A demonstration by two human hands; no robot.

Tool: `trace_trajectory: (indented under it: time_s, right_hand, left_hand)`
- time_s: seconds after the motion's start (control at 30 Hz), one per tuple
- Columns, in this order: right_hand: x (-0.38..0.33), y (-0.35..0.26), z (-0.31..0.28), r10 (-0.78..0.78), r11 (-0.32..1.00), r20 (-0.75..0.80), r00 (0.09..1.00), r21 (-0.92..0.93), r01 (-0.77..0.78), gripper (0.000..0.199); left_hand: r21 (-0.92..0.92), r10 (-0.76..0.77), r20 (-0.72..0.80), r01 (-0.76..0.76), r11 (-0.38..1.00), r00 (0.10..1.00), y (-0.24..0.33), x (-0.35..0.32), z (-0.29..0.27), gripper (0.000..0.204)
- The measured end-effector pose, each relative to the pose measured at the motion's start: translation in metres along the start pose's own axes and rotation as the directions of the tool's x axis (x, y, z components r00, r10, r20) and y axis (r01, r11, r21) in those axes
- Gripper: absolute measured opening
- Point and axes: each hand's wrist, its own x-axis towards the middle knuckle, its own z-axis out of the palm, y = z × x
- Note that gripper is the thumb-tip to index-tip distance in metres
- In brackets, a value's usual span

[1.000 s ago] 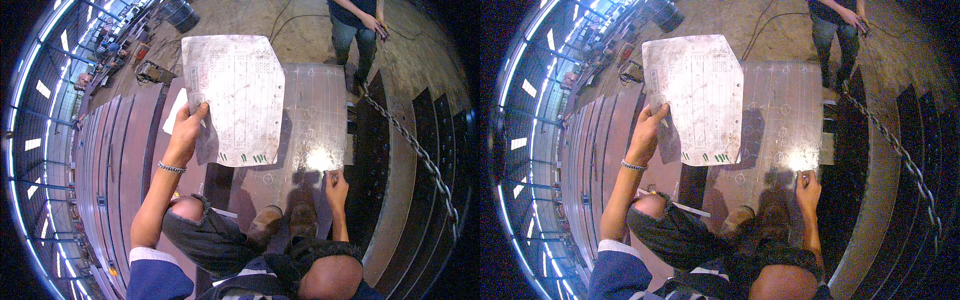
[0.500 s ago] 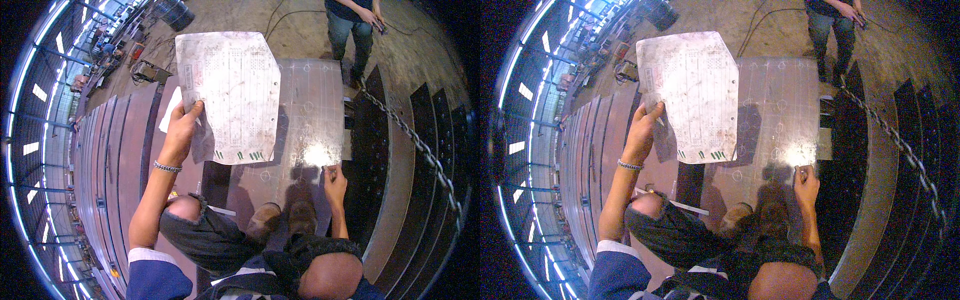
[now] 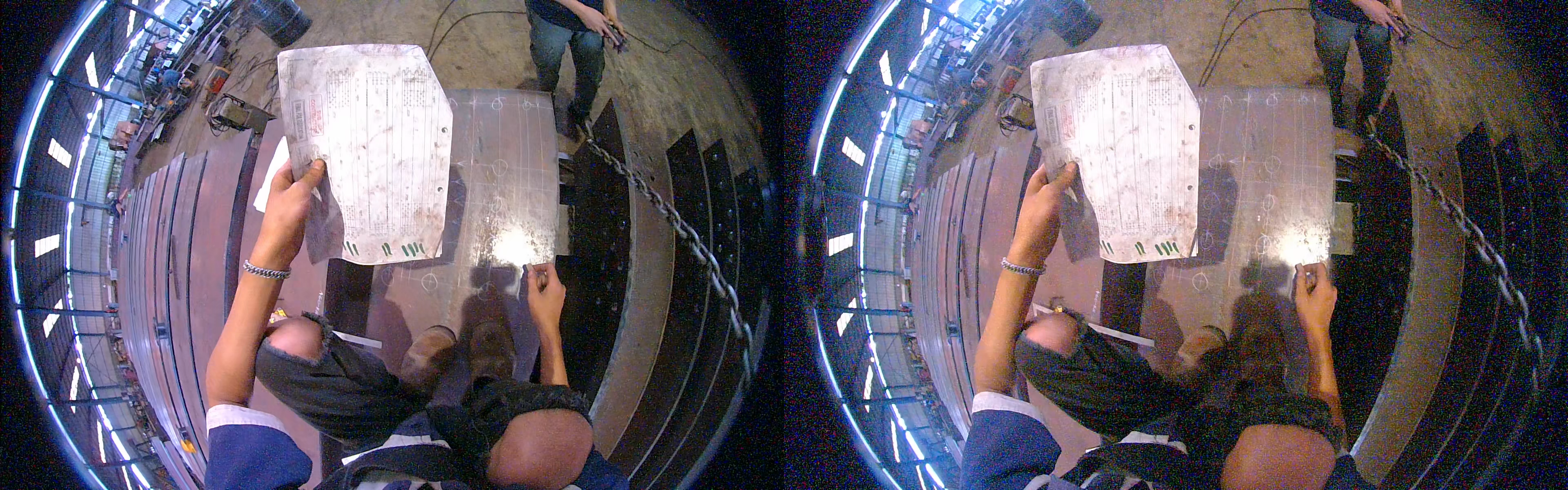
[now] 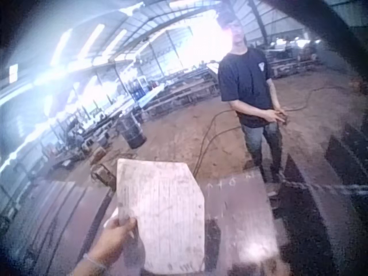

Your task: The person marks a large metal sheet with a piece of chalk while referencing a document held in the other hand. They occasionally adjust their position and the document, continuing to draw circles and lines on the metal surface.

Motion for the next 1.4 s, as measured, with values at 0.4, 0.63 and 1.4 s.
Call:
trace_trajectory:
  time_s: [0.4, 0.63, 1.4]
  right_hand:
    - [-0.001, -0.006, -0.001, 0.018, 0.999, -0.004, 1.000, -0.030, -0.018, 0.011]
    - [0.000, -0.008, -0.001, 0.022, 0.999, -0.009, 1.000, -0.024, -0.022, 0.011]
    - [-0.001, -0.010, -0.001, 0.039, 0.999, -0.022, 0.999, -0.010, -0.039, 0.013]
  left_hand:
    - [0.016, -0.017, 0.014, 0.017, 1.000, 1.000, 0.000, 0.000, -0.001, 0.035]
    - [0.026, 0.025, 0.018, -0.026, 0.999, 1.000, 0.001, 0.001, -0.002, 0.035]
    - [0.009, -0.006, -0.004, 0.006, 1.000, 1.000, 0.000, 0.000, 0.001, 0.038]
